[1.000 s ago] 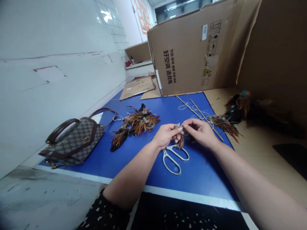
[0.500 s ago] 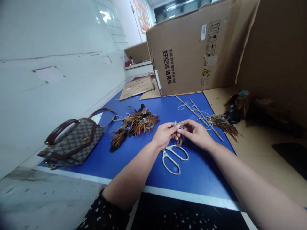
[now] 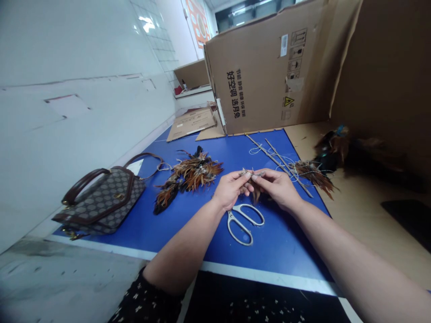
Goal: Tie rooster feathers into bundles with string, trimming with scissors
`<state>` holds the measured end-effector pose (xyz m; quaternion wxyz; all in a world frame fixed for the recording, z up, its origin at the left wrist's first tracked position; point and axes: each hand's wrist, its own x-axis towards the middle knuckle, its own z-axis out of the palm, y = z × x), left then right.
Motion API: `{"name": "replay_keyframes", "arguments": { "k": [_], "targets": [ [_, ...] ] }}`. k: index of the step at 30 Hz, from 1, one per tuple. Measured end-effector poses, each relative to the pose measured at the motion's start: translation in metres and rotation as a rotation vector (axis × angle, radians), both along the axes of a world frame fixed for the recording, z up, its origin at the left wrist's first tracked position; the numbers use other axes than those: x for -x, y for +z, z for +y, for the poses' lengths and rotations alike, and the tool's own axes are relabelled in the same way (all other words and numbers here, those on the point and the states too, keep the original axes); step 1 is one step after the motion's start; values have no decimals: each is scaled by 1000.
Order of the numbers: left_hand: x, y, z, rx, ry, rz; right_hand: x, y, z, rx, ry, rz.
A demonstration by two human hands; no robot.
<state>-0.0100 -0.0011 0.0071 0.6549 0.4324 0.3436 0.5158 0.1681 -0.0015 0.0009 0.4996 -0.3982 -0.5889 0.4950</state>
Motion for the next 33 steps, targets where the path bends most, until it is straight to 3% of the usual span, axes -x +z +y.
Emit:
{"name": "replay_keyframes", "arguments": {
  "k": [8,21,33],
  "targets": [
    [0,-4,4,2,80,14,0,-1,3,56,-85,78],
    [-2,-9,4,-97,96,134,7,-1,-3,119,140,122],
    [-4,-9,6,-5,128,-82,7,-9,5,32,-48,173]
  ]
}}
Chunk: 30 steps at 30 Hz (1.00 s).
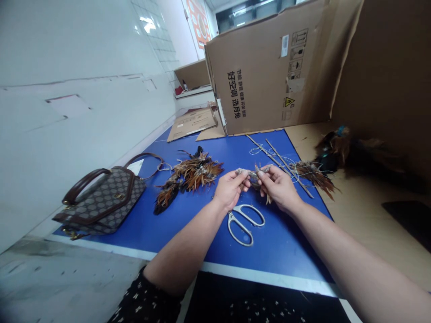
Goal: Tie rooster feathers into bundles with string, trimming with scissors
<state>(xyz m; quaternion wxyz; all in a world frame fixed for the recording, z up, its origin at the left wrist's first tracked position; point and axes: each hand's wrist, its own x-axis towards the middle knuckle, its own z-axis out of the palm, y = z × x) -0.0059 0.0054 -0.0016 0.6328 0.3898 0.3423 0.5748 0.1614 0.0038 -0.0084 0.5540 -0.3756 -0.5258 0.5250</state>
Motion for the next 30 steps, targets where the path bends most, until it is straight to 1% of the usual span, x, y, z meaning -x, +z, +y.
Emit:
{"name": "replay_keyframes", "arguments": {
  "k": [7,11,15,17,19,22,24,25,27,30],
  "targets": [
    [-1,1,0,3,36,-22,3,5,-3,5,-15,44],
    [-1,0,1,-4,48,-18,3,5,-2,-10,-45,16],
    [0,4,1,-10,97,-31,1,5,0,-19,-80,-1],
    [1,6,2,-11,132,-49,-2,6,2,-21,-121,-15],
    [3,8,3,-13,169,-63,-6,5,5,-23,-199,-31],
    [6,8,5,-20,217,-50,-16,2,14,-34,-397,-30],
    [7,7,6,-28,241,3,-23,0,19,-62,-529,-23],
    [7,6,6,-34,246,39,-25,0,21,-80,-573,-23],
    [6,4,5,-47,226,107,-26,0,21,-108,-595,-33],
    [2,-2,1,-61,143,167,-17,2,14,-92,-496,-100]
  ]
}}
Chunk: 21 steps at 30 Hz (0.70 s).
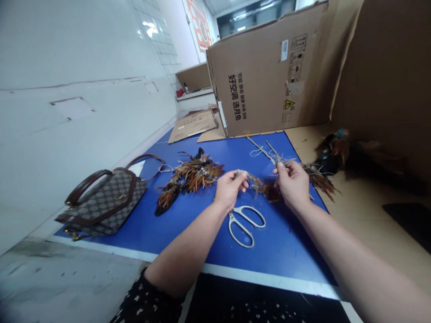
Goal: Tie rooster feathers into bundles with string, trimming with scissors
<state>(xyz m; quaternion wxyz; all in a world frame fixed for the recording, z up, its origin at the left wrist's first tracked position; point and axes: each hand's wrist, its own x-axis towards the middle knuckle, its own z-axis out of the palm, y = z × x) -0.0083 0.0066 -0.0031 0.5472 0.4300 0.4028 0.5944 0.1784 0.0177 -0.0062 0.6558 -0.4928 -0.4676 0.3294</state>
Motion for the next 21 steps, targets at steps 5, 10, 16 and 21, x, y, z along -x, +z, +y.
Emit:
{"name": "replay_keyframes", "arguments": {
  "k": [5,10,16,21],
  "targets": [
    [-10,-7,-6,-5,-105,38,22,-5,-16,-26,175,-239],
    [-16,-5,-10,33,-163,-27,25,-16,-15,-102,101,-428],
    [-17,1,-16,80,-254,-285,21,-16,-10,-139,30,-400],
    [-16,4,-16,52,-247,-362,20,-16,-8,-156,-17,-337]
  ]
}}
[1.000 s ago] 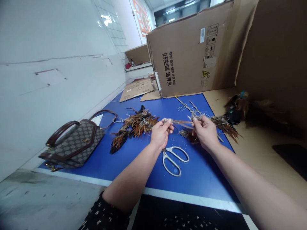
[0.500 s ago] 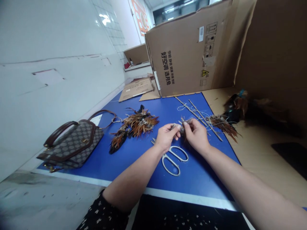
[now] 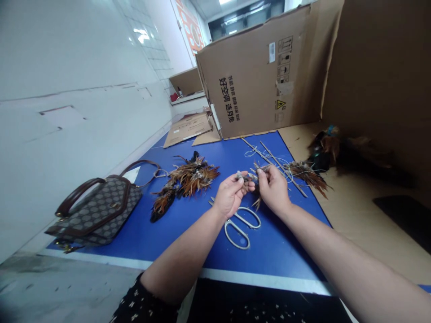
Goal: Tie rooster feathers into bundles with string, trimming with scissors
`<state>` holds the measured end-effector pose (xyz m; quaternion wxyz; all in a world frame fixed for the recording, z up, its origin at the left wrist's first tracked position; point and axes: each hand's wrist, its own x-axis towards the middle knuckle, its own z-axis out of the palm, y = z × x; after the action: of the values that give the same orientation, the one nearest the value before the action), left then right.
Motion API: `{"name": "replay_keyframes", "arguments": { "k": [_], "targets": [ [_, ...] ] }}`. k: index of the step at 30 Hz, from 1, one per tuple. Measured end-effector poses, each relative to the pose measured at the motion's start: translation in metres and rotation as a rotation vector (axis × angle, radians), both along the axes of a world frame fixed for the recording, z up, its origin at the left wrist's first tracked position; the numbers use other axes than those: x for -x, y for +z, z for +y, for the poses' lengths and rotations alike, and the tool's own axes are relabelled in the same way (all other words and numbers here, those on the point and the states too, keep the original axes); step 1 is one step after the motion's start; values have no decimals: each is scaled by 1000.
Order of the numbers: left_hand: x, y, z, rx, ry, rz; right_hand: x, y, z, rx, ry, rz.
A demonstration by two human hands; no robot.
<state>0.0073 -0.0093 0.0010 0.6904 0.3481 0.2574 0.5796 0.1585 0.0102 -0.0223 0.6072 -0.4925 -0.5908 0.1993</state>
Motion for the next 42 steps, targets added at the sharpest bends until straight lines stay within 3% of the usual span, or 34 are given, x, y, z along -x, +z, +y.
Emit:
{"name": "replay_keyframes", "arguments": {
  "k": [9,22,31,36,42],
  "targets": [
    [-4,-10,4,27,71,179,1,-1,-1,-17,-11,69],
    [-7,-11,-2,9,-28,286,10,4,-13,-30,12,-75],
    [-6,-3,-2,99,85,249,10,3,-13,-59,55,-39],
    [-5,-4,0,175,109,176,12,3,-13,-1,171,148],
    [-3,-8,0,107,40,183,17,10,-19,85,287,188]
  ]
}}
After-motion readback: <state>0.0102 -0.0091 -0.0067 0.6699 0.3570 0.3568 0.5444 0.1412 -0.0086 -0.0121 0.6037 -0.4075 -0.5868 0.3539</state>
